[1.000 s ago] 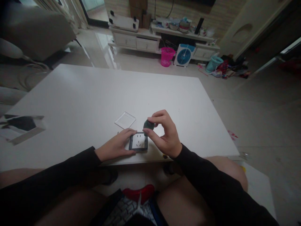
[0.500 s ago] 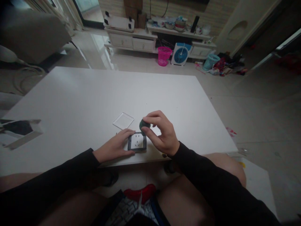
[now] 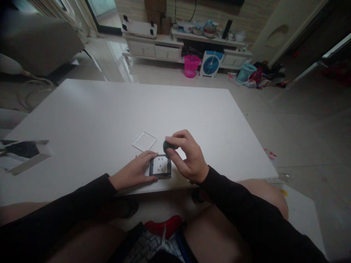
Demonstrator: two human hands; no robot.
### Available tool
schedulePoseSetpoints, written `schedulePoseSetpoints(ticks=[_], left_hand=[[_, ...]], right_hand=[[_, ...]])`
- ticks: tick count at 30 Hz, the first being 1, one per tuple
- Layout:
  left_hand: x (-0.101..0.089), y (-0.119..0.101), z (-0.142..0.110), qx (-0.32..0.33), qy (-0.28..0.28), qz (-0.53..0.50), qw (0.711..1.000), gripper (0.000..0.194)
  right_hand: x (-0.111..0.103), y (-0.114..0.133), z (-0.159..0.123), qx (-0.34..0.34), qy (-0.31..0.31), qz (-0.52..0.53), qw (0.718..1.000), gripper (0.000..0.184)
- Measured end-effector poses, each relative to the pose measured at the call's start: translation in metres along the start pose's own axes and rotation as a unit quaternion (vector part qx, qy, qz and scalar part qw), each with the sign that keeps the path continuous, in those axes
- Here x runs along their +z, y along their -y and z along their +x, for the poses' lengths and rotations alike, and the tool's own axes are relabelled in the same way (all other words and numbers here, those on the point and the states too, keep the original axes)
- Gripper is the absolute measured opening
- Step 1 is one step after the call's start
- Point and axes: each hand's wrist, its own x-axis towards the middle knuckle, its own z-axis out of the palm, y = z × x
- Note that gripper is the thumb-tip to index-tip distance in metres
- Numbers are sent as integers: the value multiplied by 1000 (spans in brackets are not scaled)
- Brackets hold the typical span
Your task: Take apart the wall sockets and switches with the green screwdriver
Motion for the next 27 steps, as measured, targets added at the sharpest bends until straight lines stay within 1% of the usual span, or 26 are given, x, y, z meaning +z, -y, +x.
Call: schedulePoseSetpoints(ticks=[4, 10, 18, 23, 27], left_hand=[[0, 0, 0, -5, 0, 4, 1000, 72], [-2, -3, 0, -13, 8, 4, 1000, 69], [-1, 0, -1, -2, 7, 1, 1000, 71], [-1, -1, 0, -16, 14, 1, 1000, 74], [-2, -2, 0, -11, 12, 0, 1000, 74]], right_hand=[[1, 0, -2, 23, 6, 50, 998, 44], [1, -1, 1, -13, -10, -14, 1000, 46], [1, 0, 0, 40, -3, 48, 998, 38], [2, -1, 0, 39, -12, 52, 998, 37], [2, -1, 0, 33, -7, 60, 998, 39]])
